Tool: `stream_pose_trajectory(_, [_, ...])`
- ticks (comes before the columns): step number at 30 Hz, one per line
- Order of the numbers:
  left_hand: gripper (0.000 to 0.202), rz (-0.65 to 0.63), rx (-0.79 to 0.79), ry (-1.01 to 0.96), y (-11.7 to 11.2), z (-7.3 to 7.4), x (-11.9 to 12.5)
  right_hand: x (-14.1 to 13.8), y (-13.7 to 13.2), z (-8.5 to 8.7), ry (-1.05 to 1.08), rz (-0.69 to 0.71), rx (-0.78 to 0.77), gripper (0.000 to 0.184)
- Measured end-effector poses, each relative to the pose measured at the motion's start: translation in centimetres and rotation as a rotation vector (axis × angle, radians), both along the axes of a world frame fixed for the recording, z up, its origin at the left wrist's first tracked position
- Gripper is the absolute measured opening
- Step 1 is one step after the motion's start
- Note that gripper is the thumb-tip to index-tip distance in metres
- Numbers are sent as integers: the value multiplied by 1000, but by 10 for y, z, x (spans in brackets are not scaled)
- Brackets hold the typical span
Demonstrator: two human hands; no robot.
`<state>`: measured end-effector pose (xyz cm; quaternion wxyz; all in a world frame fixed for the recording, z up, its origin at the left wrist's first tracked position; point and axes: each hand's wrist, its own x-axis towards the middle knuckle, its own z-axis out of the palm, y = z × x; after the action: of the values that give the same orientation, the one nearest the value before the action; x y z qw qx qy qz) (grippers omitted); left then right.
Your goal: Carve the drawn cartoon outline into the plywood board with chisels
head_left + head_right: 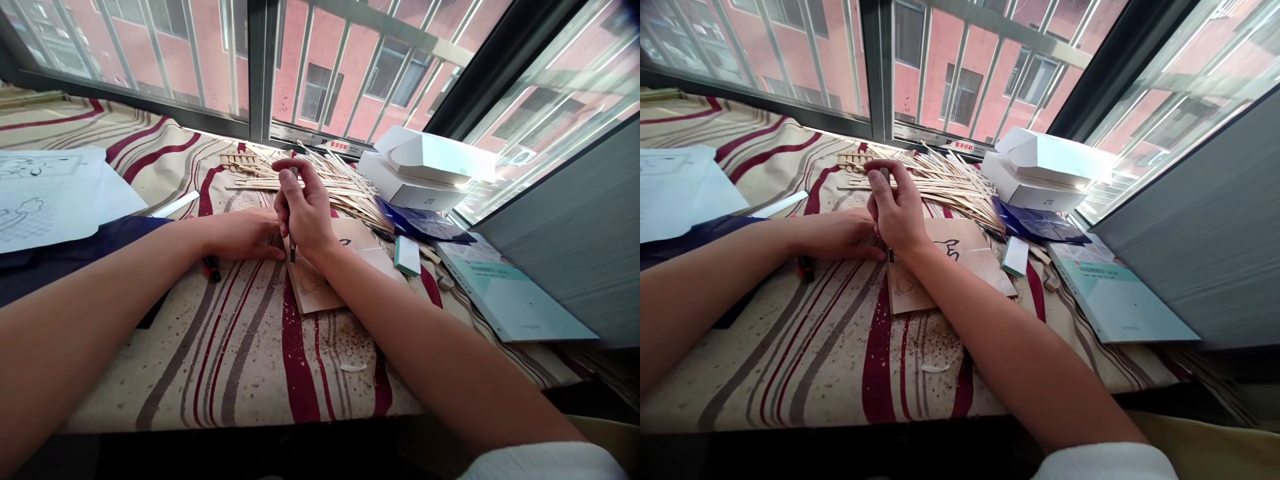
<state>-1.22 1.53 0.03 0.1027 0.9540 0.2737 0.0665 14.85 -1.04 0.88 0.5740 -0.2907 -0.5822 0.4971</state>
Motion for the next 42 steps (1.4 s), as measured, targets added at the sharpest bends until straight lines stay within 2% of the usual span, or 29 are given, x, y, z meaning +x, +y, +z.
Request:
stream_pose_trajectory(11, [42, -13, -7, 16, -2, -1, 1, -4, -4, 3, -67, -11, 45, 12])
stream_pose_trajectory(18, [52, -19, 1, 8, -1, -3, 0, 1, 0, 11, -38, -100, 59, 13])
stream_pose_trajectory(26, [43, 37, -8, 66, -4, -2, 1, -5, -6, 5, -114, 29, 68, 9])
stream_pose_trajectory(31, [44, 59, -15, 93, -5, -1, 2, -8, -7, 2, -127, 46, 89, 8])
stream_pose_trajectory(35, [47, 45, -14, 87, -4, -1, 3, -6, -6, 10, -108, 29, 87, 7])
stream_pose_trajectory(39, [59, -28, 9, 4, -3, -1, 1, 6, -2, 21, -72, -76, 80, 12])
stream_pose_trajectory(42, [66, -28, -4, -2, -3, -1, 0, 14, 2, 23, -39, -86, 98, 15])
